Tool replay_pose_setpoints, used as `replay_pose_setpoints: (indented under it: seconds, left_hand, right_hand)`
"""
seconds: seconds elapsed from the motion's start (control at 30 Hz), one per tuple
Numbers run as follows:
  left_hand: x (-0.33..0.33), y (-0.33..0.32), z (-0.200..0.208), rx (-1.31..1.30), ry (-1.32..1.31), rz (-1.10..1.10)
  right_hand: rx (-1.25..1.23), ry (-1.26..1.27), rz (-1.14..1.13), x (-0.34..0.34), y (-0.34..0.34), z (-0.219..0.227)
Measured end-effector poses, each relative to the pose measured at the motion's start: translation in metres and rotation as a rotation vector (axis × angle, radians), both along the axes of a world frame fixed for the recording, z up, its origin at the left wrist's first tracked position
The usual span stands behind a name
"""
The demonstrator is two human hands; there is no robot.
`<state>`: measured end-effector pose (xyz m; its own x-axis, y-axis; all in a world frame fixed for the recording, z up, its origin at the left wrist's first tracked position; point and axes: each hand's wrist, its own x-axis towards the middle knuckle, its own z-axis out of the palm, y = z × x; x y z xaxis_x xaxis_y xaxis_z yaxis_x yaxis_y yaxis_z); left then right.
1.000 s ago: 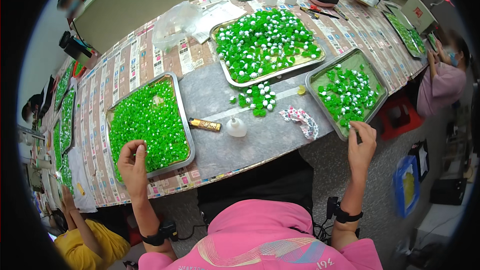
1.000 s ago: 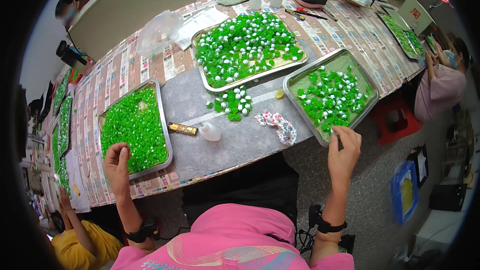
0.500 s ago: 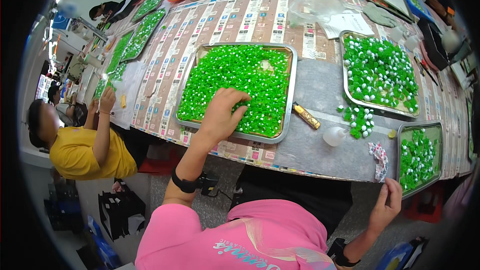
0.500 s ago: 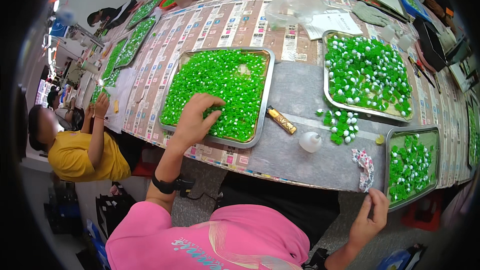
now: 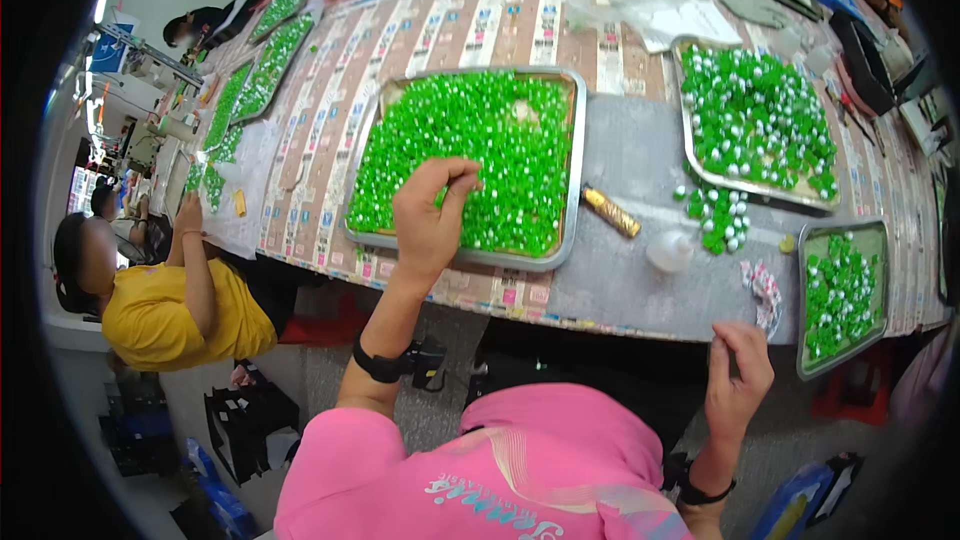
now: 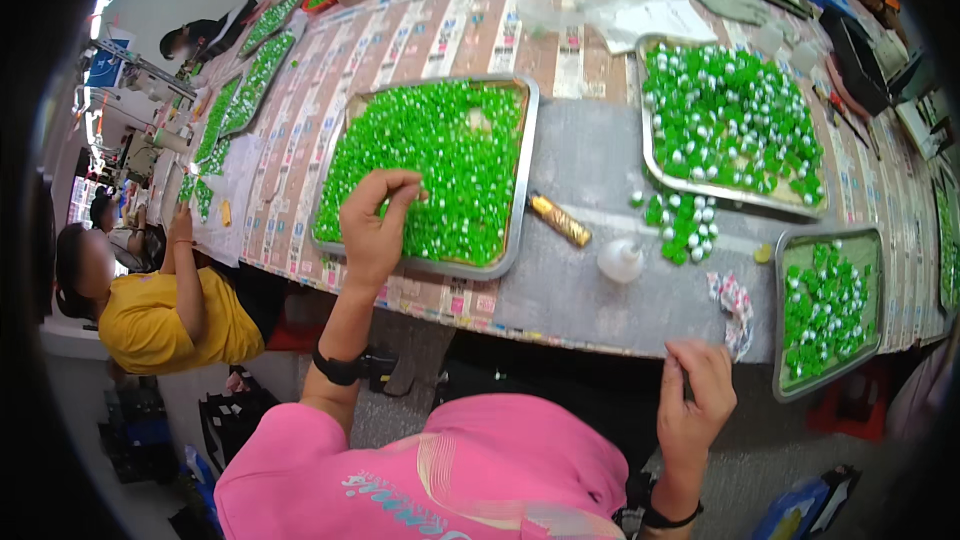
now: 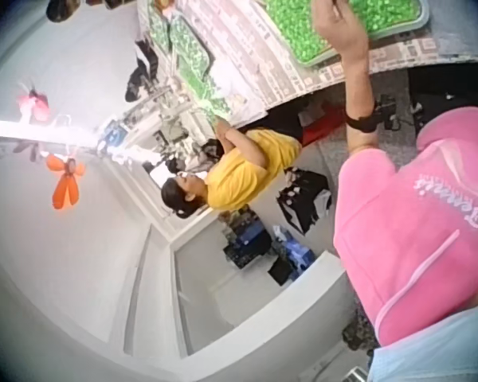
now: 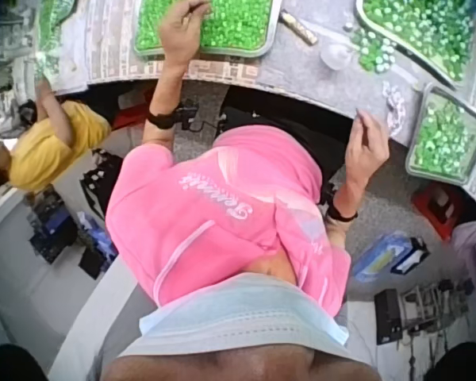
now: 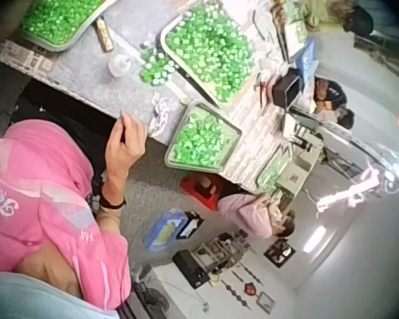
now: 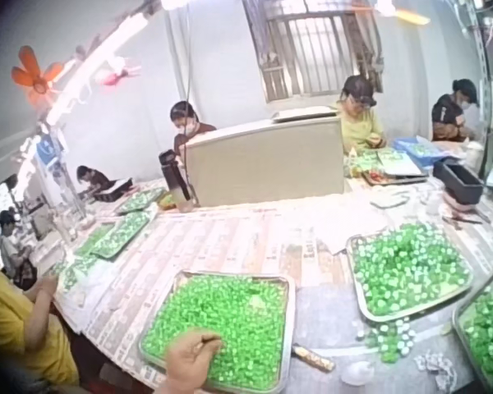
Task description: Manually assembling small green and white plastic components using adhesive and an applicator rod at a workbench.
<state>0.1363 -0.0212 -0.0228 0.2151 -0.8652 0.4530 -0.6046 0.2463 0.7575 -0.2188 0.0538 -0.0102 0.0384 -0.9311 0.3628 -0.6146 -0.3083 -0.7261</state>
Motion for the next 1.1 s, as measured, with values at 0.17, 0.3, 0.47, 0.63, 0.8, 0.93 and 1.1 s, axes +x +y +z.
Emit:
replay_pose_setpoints:
  seconds: [0.17, 0.3, 0.47, 0.63, 0.8, 0.93, 1.1]
  left_hand:
    - [-0.008, 0.020, -0.012, -0.069, 0.075, -0.083]
    - [-0.018, 0.042, -0.009, -0.047, 0.085, -0.082]
    - [-0.017, 0.057, -0.007, -0.035, 0.306, -0.015]
    - [0.000, 0.045, -0.013, -0.017, 0.095, 0.012]
    - [0.000, 0.039, -0.010, -0.120, -0.186, 0.031]
    - [-0.005, 0.042, -0.003, -0.199, -0.290, 0.068]
    - [-0.046, 0.079, 0.011, -0.009, -0.117, -0.163]
  right_hand:
    - [0.148, -0.022, 0.305, 0.034, 0.007, -0.009]
    - [0.304, 0.110, 0.676, 0.055, 0.021, -0.033]
    - [0.321, 0.185, 0.968, 0.098, 0.022, -0.081]
    - [0.410, 0.243, 1.087, 0.124, 0.020, -0.100]
    - [0.442, 0.200, 1.056, 0.122, 0.024, -0.114]
    - [0.425, 0.019, 1.027, 0.110, 0.024, -0.102]
    - [0.463, -0.264, 0.733, 0.084, 0.023, -0.037]
